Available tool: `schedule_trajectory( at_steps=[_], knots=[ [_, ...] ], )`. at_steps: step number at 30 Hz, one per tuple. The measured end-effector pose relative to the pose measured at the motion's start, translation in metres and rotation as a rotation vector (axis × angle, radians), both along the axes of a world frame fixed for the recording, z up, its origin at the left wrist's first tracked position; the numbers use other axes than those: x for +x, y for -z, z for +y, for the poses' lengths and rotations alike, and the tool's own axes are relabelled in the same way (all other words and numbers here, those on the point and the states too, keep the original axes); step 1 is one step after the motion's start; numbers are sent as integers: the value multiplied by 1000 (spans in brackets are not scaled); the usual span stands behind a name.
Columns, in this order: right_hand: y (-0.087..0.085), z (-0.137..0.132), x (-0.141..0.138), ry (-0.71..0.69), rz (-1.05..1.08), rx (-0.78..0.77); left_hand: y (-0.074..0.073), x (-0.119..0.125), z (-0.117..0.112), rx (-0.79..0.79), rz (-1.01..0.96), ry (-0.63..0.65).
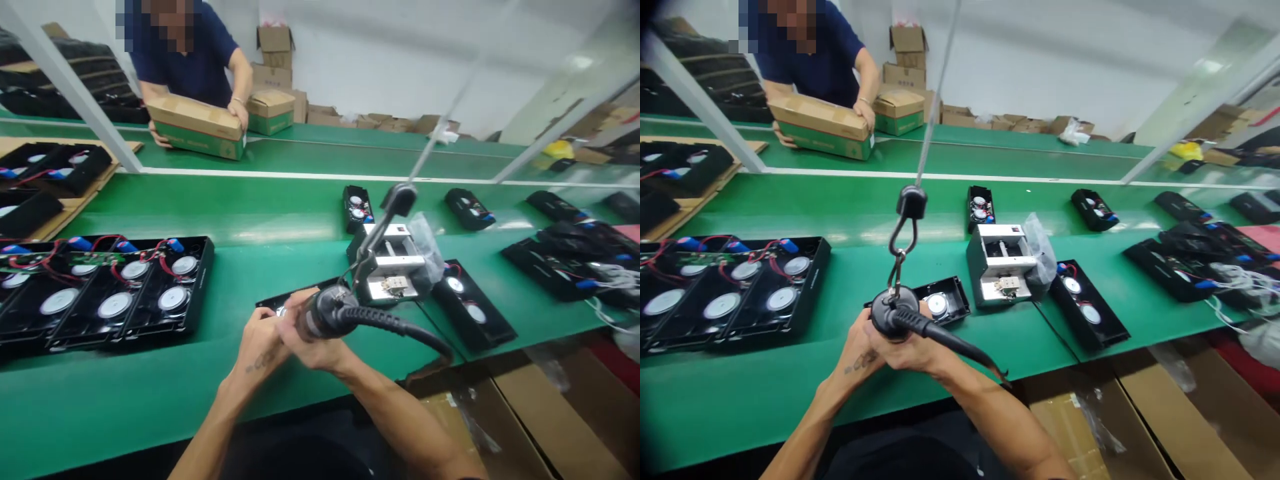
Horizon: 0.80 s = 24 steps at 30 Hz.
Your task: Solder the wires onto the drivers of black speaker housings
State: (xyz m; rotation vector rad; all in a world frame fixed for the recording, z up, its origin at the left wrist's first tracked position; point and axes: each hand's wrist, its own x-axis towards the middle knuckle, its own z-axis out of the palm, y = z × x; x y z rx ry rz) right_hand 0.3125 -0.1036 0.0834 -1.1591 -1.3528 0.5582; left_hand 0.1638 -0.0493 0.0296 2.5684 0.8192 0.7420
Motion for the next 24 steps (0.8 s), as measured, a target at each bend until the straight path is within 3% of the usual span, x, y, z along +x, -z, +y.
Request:
schedule_trajectory(
  at_steps=[3, 6, 8, 11, 14, 18, 21, 24],
  knots=[
    [-16, -9, 30, 40, 184, 95, 9, -13, 4, 20, 59, 66],
    [-32, -19, 89, 417, 314, 256, 13, -29, 7, 16, 72, 47],
    [-35, -21, 132, 696, 227, 331, 9, -33, 7, 24, 56, 11],
    [-28, -21, 172, 811, 128, 337, -3, -19, 3, 72, 59, 42],
    [-22, -24, 175, 691, 146, 245, -11, 8, -3, 128, 138, 101],
    [-27, -34, 137, 361, 325, 84, -9, 32, -11, 192, 232, 73],
    [-31, -36, 100, 187, 516, 151, -5, 35, -14, 228, 238, 48],
    [-28, -28, 73, 108, 578, 237, -3, 33, -15, 243, 221, 41]
  ],
)
